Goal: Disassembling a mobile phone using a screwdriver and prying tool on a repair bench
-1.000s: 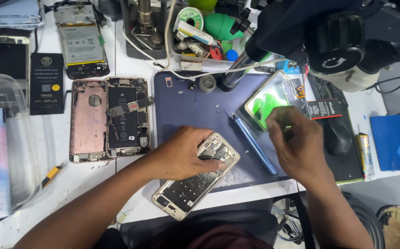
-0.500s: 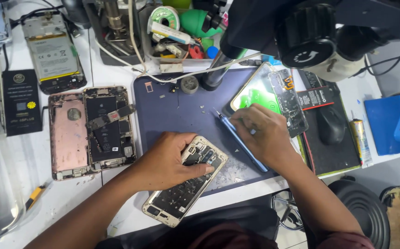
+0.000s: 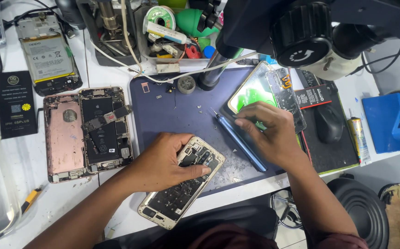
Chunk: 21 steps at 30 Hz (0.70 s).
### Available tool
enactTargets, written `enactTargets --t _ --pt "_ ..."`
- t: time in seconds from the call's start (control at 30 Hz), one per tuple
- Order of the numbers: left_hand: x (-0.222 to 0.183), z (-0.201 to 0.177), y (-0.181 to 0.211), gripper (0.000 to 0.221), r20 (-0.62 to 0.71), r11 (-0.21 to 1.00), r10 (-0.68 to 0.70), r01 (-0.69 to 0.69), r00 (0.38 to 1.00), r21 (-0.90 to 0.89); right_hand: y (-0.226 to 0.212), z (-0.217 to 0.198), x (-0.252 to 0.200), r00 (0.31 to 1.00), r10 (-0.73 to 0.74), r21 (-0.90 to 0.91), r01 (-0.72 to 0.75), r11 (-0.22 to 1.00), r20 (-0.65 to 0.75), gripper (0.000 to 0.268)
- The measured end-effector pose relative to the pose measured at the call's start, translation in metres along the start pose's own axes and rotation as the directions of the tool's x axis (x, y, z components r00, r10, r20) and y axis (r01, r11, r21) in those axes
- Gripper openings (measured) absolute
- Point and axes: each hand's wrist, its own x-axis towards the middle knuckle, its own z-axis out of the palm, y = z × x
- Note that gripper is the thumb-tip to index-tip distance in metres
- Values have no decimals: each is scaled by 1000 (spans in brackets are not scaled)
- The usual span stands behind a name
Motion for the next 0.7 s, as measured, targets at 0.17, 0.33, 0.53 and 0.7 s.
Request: enactTargets --t 0.17,0.33,0.53,0.7 --pt "-1 -3 -1 16 -5 1000 -26 26 1000 -4 -4 -4 -4 999 47 47 -47 998 17 4" --pt "2 -3 1 16 -6 999 -34 34 999 14 -2 -7 -4 993 108 205 -115 972 45 6" --pt "3 -1 -2 16 -17 998 -60 59 998 -6 1 -7 -9 982 170 335 -187 924 81 7" --pt "4 3 3 19 -30 992 -68 65 997 -105 -5 -8 -4 983 169 302 -185 935 76 8"
